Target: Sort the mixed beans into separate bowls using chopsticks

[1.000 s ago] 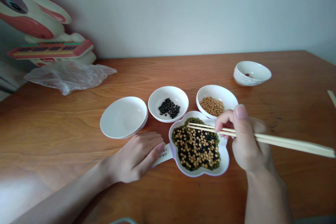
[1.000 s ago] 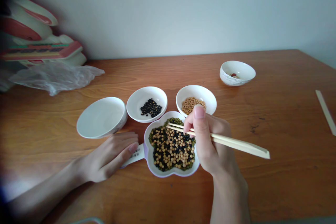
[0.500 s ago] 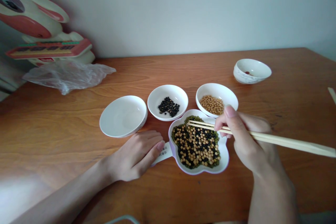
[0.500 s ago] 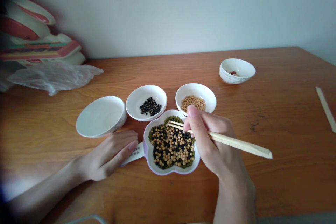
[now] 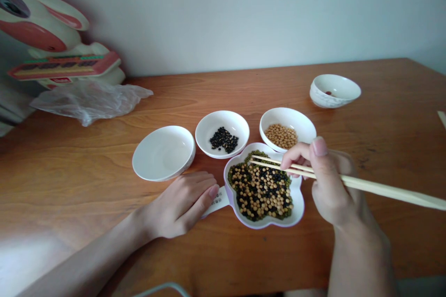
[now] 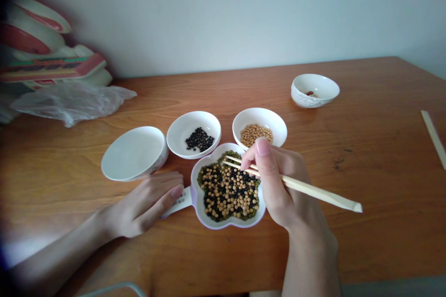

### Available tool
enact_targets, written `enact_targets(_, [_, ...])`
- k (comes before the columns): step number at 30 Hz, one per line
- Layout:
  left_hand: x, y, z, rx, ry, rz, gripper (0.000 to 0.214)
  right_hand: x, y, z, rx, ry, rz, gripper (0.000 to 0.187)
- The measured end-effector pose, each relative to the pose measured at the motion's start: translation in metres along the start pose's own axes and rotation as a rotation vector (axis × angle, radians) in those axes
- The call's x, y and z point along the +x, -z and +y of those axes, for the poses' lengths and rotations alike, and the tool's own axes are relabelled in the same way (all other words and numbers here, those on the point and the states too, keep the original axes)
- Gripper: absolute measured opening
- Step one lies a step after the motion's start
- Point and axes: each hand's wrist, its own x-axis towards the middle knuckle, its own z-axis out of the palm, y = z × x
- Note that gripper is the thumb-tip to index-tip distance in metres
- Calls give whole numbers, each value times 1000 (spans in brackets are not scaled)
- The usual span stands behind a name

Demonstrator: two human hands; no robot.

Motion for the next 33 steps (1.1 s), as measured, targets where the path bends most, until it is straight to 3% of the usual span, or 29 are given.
enact_targets(33, [0,-2,-2,19,-17,25,31,-1,-4,-3,56,-28,83,70])
